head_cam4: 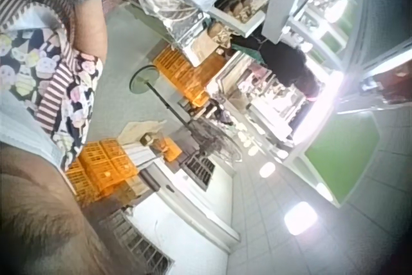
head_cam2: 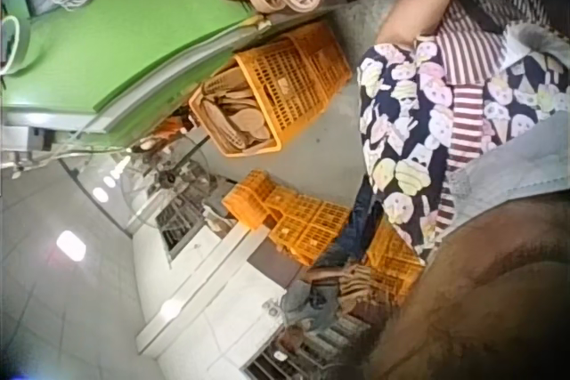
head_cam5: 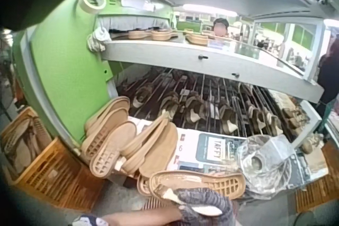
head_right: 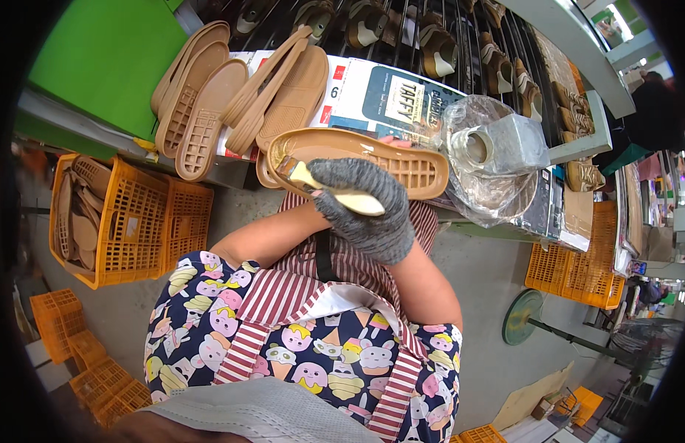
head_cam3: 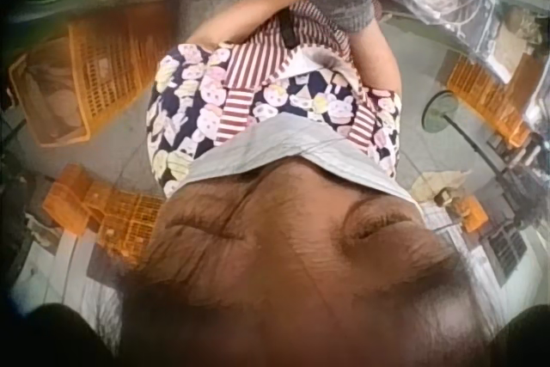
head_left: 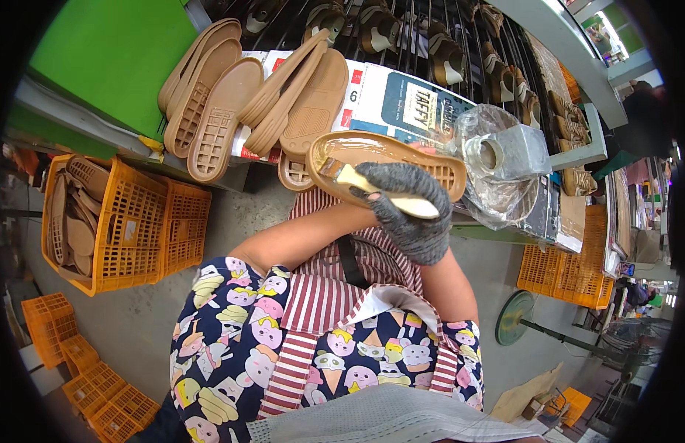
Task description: The person is applying glue or adhesive to the underside of shoe soles using a brush at a manufacturing station.
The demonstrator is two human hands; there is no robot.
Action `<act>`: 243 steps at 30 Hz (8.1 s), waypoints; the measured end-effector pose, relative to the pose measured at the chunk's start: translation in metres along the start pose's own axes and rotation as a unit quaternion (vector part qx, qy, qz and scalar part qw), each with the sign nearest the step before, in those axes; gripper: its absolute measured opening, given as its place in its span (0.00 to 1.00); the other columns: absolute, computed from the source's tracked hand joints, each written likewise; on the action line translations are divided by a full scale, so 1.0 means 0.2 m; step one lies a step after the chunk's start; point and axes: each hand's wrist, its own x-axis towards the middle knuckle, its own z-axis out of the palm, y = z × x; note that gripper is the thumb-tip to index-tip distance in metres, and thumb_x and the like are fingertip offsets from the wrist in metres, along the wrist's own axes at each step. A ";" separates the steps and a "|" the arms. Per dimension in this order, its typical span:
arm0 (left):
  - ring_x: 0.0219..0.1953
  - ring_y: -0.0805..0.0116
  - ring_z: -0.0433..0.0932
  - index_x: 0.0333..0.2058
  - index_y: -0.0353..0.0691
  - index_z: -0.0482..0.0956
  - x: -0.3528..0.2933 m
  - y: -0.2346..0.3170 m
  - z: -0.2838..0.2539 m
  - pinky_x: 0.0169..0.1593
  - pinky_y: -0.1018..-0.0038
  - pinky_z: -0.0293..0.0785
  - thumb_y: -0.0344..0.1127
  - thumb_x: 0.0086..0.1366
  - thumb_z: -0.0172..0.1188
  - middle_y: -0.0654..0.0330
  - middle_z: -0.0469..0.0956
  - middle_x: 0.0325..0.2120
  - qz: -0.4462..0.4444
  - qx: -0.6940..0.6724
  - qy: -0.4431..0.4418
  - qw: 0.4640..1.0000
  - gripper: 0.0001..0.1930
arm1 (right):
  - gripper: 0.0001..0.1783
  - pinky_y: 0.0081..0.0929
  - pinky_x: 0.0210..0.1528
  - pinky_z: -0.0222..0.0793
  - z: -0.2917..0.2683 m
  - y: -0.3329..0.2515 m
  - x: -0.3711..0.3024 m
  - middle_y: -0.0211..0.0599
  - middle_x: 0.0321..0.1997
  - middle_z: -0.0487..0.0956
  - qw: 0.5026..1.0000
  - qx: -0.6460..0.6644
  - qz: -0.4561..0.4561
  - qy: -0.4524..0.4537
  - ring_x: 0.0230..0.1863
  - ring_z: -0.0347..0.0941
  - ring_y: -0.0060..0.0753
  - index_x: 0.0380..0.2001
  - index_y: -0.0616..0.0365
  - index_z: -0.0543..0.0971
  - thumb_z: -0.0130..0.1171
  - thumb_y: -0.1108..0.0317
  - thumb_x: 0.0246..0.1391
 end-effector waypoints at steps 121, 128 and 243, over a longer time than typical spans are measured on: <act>0.38 0.43 0.77 0.57 0.34 0.59 -0.01 0.30 0.17 0.34 0.54 0.79 0.53 0.68 0.30 0.37 0.71 0.44 -0.247 0.003 0.121 0.961 0.30 | 0.10 0.18 0.38 0.70 -0.85 0.20 -0.04 0.34 0.35 0.79 0.964 -0.111 0.159 0.183 0.31 0.74 0.20 0.38 0.64 0.77 0.56 0.74 0.51; 0.40 0.51 0.77 0.55 0.35 0.62 -0.01 0.29 0.17 0.43 0.63 0.77 0.54 0.68 0.31 0.44 0.73 0.44 -0.216 0.106 0.085 0.967 0.29 | 0.13 0.32 0.46 0.71 -0.60 0.14 -0.02 0.43 0.39 0.78 0.906 -0.404 -0.089 0.089 0.41 0.76 0.39 0.38 0.62 0.76 0.56 0.79 0.45; 0.59 0.63 0.60 0.57 0.41 0.57 -0.06 0.45 0.11 0.63 0.69 0.57 0.27 0.46 0.68 0.56 0.63 0.54 0.053 0.484 -0.107 0.867 0.40 | 0.09 0.21 0.35 0.72 -0.46 0.04 -0.18 0.34 0.32 0.79 0.981 -0.078 0.160 0.081 0.32 0.75 0.22 0.32 0.60 0.78 0.65 0.74 0.44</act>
